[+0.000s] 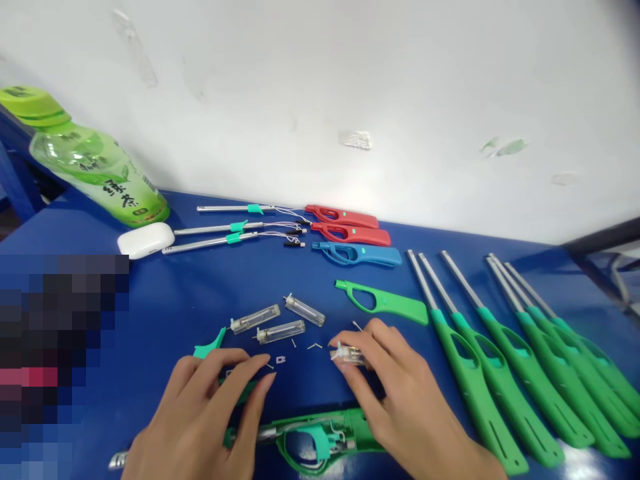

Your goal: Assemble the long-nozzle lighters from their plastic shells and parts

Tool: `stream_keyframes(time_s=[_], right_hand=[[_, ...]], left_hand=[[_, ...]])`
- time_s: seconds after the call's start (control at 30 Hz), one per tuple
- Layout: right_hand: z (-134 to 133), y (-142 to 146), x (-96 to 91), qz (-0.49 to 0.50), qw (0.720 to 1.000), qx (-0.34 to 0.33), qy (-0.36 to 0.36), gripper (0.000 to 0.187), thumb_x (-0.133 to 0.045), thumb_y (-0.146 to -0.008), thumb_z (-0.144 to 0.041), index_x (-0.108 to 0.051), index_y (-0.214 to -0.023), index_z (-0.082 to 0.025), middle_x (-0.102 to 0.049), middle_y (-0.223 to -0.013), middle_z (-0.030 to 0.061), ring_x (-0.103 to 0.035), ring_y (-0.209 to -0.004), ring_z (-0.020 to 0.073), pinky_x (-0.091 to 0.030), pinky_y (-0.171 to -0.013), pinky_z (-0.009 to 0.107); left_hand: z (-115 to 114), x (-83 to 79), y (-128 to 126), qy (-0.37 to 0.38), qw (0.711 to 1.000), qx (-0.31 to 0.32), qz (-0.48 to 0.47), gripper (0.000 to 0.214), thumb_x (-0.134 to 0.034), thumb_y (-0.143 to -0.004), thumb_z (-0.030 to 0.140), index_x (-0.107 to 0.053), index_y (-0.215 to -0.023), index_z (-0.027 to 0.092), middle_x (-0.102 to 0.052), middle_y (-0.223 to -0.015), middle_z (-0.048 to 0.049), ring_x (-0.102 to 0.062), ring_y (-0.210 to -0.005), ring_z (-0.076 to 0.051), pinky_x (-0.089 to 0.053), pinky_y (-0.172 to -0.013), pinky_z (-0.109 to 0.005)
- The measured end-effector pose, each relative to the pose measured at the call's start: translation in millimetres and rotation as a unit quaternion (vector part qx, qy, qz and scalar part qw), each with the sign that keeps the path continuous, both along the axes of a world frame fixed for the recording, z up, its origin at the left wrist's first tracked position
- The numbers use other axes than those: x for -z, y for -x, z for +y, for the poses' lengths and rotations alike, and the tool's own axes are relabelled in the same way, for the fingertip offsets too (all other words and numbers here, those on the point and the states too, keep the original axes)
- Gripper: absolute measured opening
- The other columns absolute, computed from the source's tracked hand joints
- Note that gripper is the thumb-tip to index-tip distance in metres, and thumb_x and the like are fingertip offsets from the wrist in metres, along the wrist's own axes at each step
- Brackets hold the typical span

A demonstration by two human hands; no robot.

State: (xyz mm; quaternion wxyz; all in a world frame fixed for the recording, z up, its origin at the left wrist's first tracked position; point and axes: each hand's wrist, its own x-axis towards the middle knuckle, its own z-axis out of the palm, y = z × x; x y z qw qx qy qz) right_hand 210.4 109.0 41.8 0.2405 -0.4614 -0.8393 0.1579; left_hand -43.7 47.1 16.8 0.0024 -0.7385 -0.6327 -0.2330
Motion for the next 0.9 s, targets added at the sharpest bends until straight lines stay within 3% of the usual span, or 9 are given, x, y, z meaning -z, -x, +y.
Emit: stream_keyframes(time_s=[0.2,0.43,0.73,0.83,0.9], right_hand=[[-0.2,1.4,-4.4,0.000,1.000,0.004,0.007,0.019,-0.053,-0.111,-0.023,-0.067,-0.123,-0.027,-0.070,-0.099,0.0049,-0.072,-0.084,0.0250,-0.065,-0.073,0.044],[0.1,0.9,-4.4,-0.015,1.000,0.002,0.007,0.021,-0.053,-0.111,-0.021,-0.068,-0.124,-0.026,-0.070,-0.101,0.0060,-0.072,-0.085,0.0260,-0.064,-0.073,0.044],[1.0,0.4,-6.5,-0.004,1.000,0.008,0.018,0.022,-0.053,-0.111,-0.020,-0.068,-0.127,-0.025,-0.069,-0.100,0.0050,-0.071,-0.083,0.0240,-0.062,-0.074,0.043],[0.2,0.6,-7.8,-0.003,1.000,0.007,0.023,0.021,-0.054,-0.111,-0.023,-0.067,-0.127,-0.024,-0.069,-0.101,0.0058,-0.071,-0.086,0.0252,-0.062,-0.077,0.046],[-0.5,0.7,-8.3,-0.001,0.999,0.011,0.030,0.021,-0.054,-0.112,-0.026,-0.067,-0.128,-0.024,-0.069,-0.103,0.0066,-0.070,-0.088,0.0260,-0.062,-0.079,0.047]], left_hand=[[10.4,-4.1,-11.6,0.008,0.999,0.016,0.043,0.023,-0.053,-0.111,0.036,-0.071,-0.124,0.029,-0.072,-0.116,-0.0054,-0.066,-0.102,-0.024,-0.050,-0.047,-0.023],[9.9,2.9,-10.7,0.023,0.998,0.045,0.044,0.025,-0.052,-0.112,0.035,-0.071,-0.126,0.029,-0.072,-0.120,-0.0045,-0.068,-0.105,-0.024,-0.046,-0.044,-0.020],[24.8,-11.6,-11.5,-0.013,0.999,-0.018,0.031,0.027,-0.048,-0.113,0.044,-0.067,-0.127,0.031,-0.073,-0.113,-0.0023,-0.065,-0.101,-0.025,-0.048,-0.055,-0.029],[22.0,-17.7,-14.5,-0.016,1.000,-0.025,0.004,0.023,-0.051,-0.113,0.040,-0.068,-0.128,0.032,-0.073,-0.112,-0.0005,-0.065,-0.101,-0.022,-0.049,-0.060,-0.029],[16.0,-21.7,-18.6,-0.022,0.999,-0.010,-0.025,0.020,-0.055,-0.112,0.031,-0.068,-0.127,0.033,-0.072,-0.111,0.0012,-0.065,-0.099,-0.019,-0.053,-0.074,-0.029]])
